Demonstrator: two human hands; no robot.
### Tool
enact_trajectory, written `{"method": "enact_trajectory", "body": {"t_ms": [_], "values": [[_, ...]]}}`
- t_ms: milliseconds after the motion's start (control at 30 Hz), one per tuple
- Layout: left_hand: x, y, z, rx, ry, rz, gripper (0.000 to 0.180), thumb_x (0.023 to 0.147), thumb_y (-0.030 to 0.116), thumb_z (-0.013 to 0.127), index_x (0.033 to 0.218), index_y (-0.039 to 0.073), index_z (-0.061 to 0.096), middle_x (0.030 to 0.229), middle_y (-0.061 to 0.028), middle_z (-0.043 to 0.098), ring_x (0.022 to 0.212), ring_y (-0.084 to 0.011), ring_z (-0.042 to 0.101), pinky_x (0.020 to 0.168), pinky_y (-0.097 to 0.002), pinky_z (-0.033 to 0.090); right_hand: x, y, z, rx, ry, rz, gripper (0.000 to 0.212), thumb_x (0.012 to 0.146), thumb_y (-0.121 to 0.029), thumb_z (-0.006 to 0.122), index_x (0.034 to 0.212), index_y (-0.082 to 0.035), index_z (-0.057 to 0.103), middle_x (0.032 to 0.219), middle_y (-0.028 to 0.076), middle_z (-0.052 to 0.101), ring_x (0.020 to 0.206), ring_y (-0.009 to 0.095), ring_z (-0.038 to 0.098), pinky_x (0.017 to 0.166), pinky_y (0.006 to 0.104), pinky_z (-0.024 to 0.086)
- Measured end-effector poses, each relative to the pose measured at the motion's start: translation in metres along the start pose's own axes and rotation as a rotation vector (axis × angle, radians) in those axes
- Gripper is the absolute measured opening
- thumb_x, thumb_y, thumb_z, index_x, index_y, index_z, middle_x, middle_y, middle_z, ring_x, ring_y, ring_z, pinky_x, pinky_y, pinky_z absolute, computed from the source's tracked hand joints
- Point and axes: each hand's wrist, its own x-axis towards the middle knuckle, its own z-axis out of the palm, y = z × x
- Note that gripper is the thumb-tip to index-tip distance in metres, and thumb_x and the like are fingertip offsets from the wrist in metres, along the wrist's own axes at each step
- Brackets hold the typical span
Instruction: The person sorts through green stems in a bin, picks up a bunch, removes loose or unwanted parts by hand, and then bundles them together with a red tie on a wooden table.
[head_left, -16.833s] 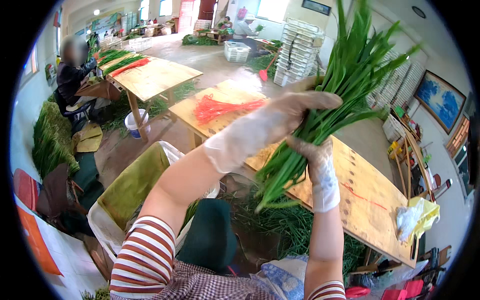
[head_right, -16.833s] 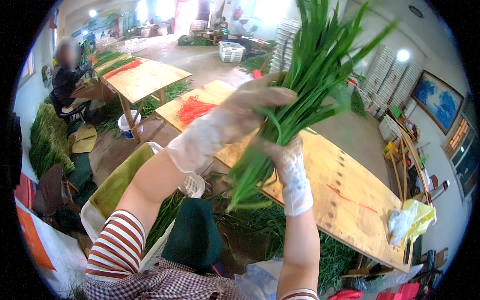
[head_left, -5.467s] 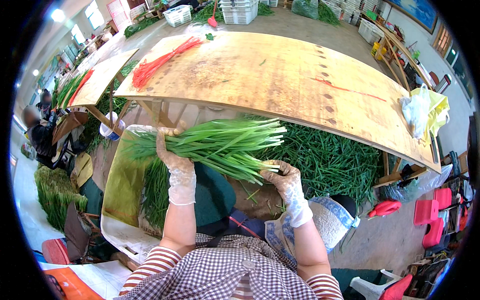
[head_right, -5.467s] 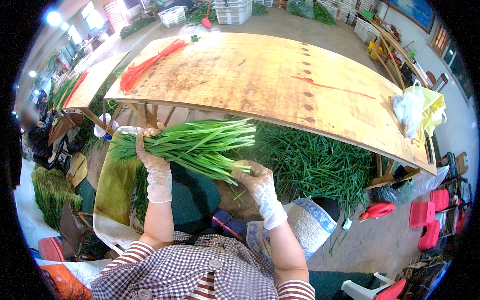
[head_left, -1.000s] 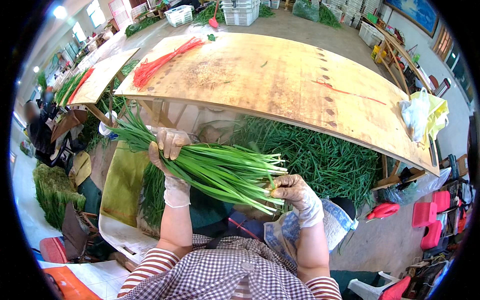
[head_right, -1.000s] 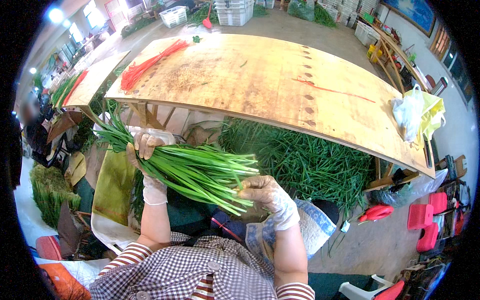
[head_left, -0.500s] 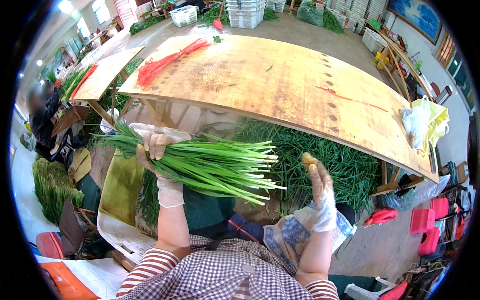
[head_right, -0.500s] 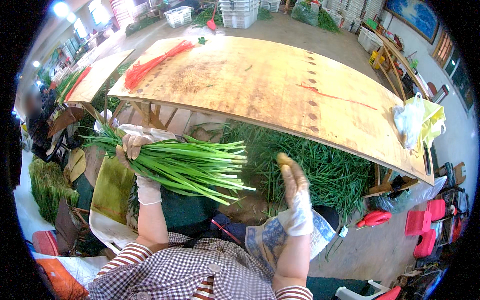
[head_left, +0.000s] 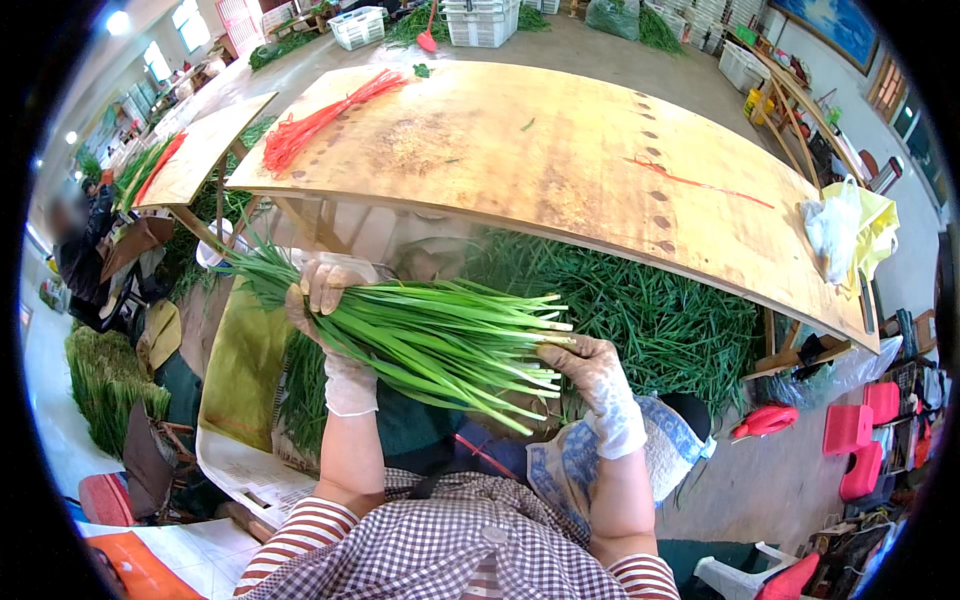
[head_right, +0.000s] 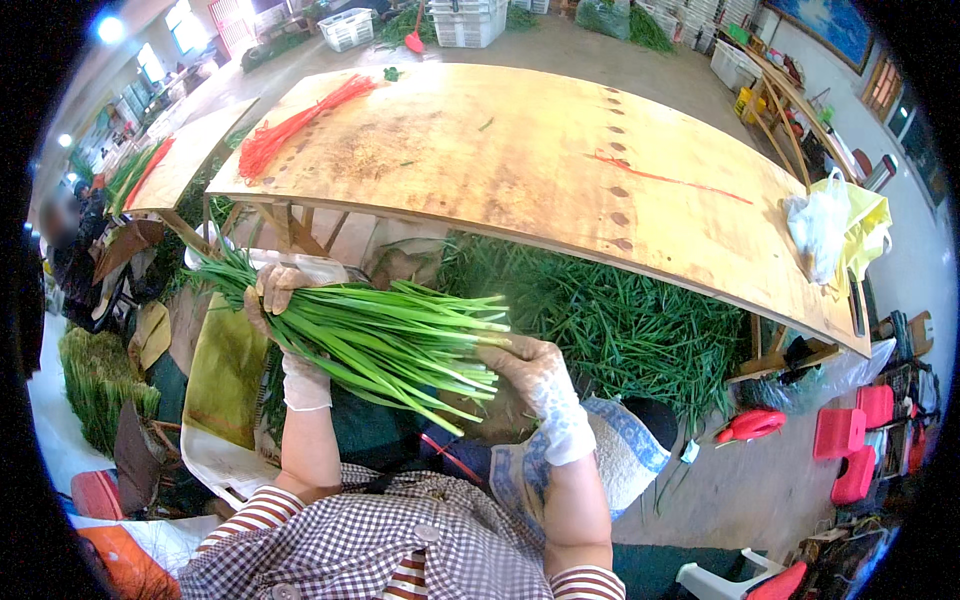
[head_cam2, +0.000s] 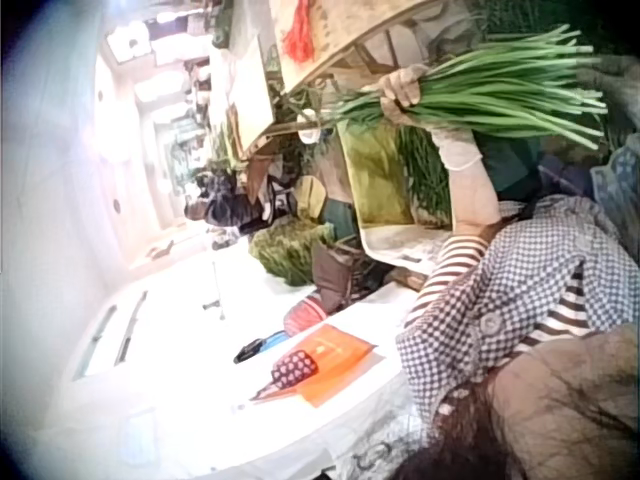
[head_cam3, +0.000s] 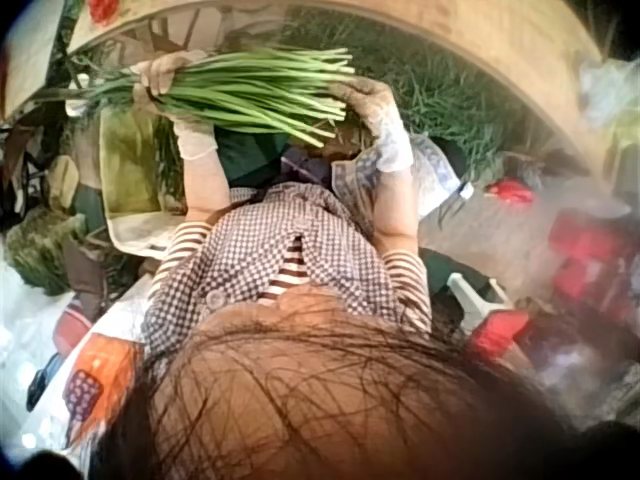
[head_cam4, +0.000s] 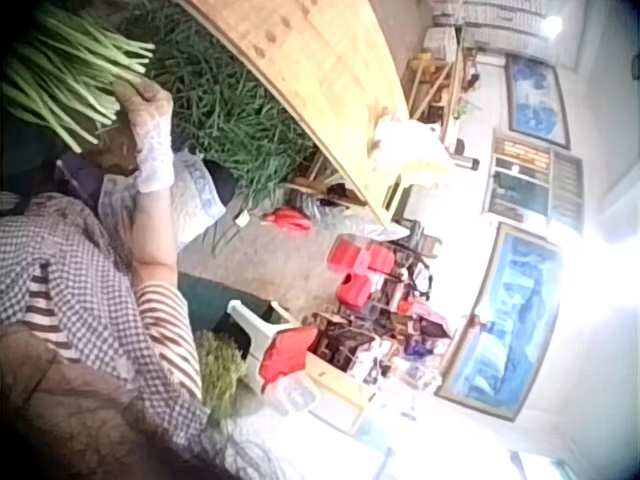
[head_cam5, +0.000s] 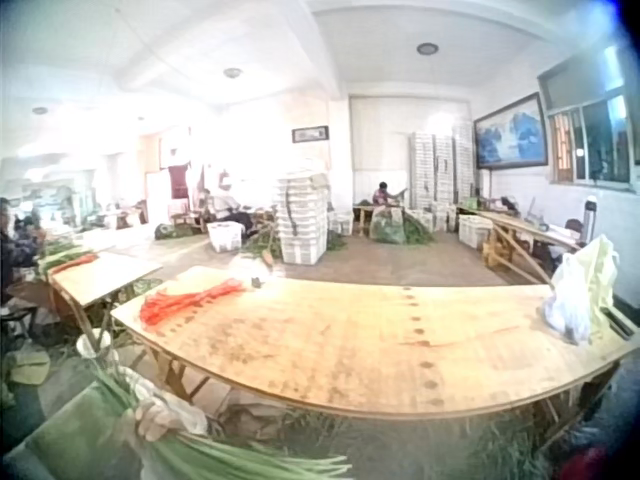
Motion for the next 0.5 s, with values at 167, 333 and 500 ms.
{"method": "enact_trajectory", "body": {"t_ms": [167, 333, 500], "values": [[-0.003, -0.007, -0.008, 0.021, -0.029, -0.044, 0.022, 0.082, 0.012, 0.057, 0.069, 0.012, 0.038, 0.055, 0.0043, 0.037, 0.051, -0.0080, 0.038, 0.066, -0.0226, 0.040, 0.009, 0.019, -0.002, -0.328, -0.119, -0.288, 0.028, 0.072, -0.008, 0.070, 0.097, 0.001, 0.062, 0.092, 0.008, 0.066, 0.082, 0.014, 0.061, 0.072, 0.0262, 0.050], [-0.001, -0.001, -0.006, 0.023, -0.035, -0.063, 0.023, 0.082, 0.010, 0.057, 0.069, 0.012, 0.038, 0.055, 0.0043, 0.037, 0.051, -0.0082, 0.040, 0.071, -0.0251, 0.041, -0.002, 0.010, 0.009, 0.240, -0.086, 0.053, 0.032, 0.075, -0.009, 0.065, 0.105, 0.000, 0.058, 0.095, 0.008, 0.064, 0.085, 0.015, 0.060, 0.075, 0.0248, 0.049], [0.003, 0.019, 0.008, 0.028, -0.150, 0.012, 0.023, 0.082, 0.008, 0.057, 0.069, 0.013, 0.039, 0.055, 0.0039, 0.039, 0.051, -0.0082, 0.041, 0.073, -0.0260, 0.042, 0.002, 0.004, -0.060, -0.316, 0.214, -0.077, 0.015, 0.080, -0.004, 0.058, 0.092, -0.002, 0.065, 0.095, 0.008, 0.065, 0.087, 0.018, 0.059, 0.080, 0.0289, 0.047]]}}
